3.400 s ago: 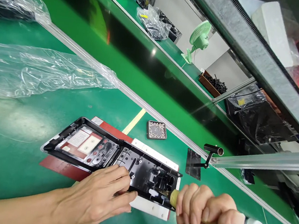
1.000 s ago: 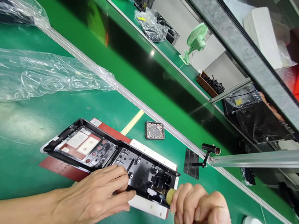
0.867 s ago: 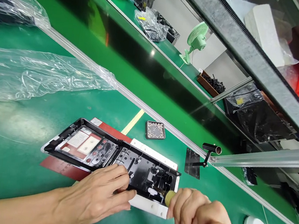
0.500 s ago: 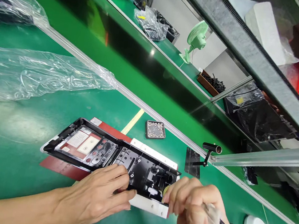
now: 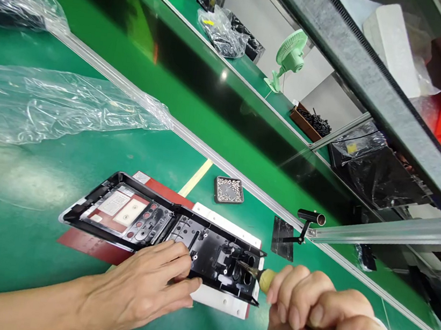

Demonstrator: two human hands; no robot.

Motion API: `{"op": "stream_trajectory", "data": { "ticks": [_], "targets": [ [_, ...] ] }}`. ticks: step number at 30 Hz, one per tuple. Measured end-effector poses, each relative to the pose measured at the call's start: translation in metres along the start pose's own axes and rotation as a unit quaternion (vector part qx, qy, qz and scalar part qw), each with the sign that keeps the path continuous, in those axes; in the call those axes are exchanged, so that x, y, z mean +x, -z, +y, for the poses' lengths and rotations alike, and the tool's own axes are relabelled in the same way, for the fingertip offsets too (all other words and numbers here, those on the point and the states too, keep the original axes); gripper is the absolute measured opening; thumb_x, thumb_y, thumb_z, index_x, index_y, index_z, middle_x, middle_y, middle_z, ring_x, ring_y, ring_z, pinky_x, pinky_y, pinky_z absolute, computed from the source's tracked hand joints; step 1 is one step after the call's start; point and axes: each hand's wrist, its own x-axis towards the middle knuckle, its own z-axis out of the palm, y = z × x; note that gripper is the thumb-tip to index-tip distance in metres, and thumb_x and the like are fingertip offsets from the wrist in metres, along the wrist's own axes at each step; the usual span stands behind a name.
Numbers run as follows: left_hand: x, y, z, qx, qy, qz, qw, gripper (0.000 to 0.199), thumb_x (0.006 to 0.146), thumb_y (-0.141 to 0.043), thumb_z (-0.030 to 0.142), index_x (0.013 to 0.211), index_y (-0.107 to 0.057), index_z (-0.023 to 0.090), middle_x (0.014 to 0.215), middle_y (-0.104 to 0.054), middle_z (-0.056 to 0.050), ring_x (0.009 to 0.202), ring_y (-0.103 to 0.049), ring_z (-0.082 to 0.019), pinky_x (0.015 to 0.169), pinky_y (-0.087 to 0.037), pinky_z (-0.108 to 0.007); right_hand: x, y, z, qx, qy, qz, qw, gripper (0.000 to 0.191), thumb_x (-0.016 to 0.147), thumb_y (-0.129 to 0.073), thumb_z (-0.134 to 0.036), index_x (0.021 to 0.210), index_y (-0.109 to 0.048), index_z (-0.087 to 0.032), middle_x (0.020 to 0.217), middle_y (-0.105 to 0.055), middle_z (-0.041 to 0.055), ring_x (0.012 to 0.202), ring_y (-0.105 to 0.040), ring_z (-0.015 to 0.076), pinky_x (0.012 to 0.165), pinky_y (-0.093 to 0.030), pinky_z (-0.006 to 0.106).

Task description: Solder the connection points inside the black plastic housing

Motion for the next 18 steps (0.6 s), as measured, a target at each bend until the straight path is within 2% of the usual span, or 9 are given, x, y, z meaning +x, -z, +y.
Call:
{"op": "stream_trajectory", "data": {
  "ticks": [2, 6, 11, 18],
  "targets": [
    [0.0, 0.0, 0.0, 0.003, 0.0, 0.001, 1.0, 0.009, 0.095, -0.068, 0.019, 0.099, -0.064, 0.011, 0.082, -0.05, -0.004, 0.076, -0.044, -0.021, 0.061, -0.035, -0.036, 0.002, -0.003, 0.004, -0.004, 0.01, -0.006, 1.0, 0.045, 0.1, -0.049, -0.04, 0.06, -0.041, -0.019, 0.044, -0.041, -0.0066, 0.031, -0.037, 0.0088, 0.032, -0.04, 0.024],
    [0.001, 0.001, 0.0, 0.009, -0.001, -0.003, 1.0, 0.009, 0.095, -0.067, 0.02, 0.097, -0.064, 0.012, 0.081, -0.049, -0.003, 0.076, -0.043, -0.021, 0.061, -0.036, -0.037, 0.006, -0.005, 0.012, 0.003, 0.02, -0.009, 1.0, 0.042, 0.101, -0.041, -0.035, 0.062, -0.046, -0.019, 0.044, -0.043, -0.0057, 0.031, -0.038, 0.0096, 0.031, -0.041, 0.024],
    [0.0, 0.002, 0.0, 0.007, 0.0, -0.006, 1.0, 0.007, 0.096, -0.065, 0.019, 0.097, -0.063, 0.012, 0.082, -0.05, -0.004, 0.075, -0.043, -0.021, 0.061, -0.036, -0.036, 0.009, -0.012, 0.016, 0.018, 0.012, 0.008, 1.0, 0.028, 0.089, -0.042, -0.02, 0.061, -0.045, -0.019, 0.043, -0.042, -0.0059, 0.031, -0.036, 0.0091, 0.03, -0.039, 0.023],
    [-0.001, 0.001, -0.001, 0.007, 0.002, -0.011, 1.0, 0.008, 0.097, -0.064, 0.019, 0.101, -0.062, 0.012, 0.084, -0.05, -0.004, 0.076, -0.043, -0.021, 0.063, -0.035, -0.036, 0.011, -0.019, 0.02, 0.021, -0.021, 0.025, 0.999, 0.031, 0.089, -0.041, -0.016, 0.058, -0.045, -0.019, 0.042, -0.041, -0.0052, 0.03, -0.034, 0.0095, 0.031, -0.037, 0.023]
  ]
}}
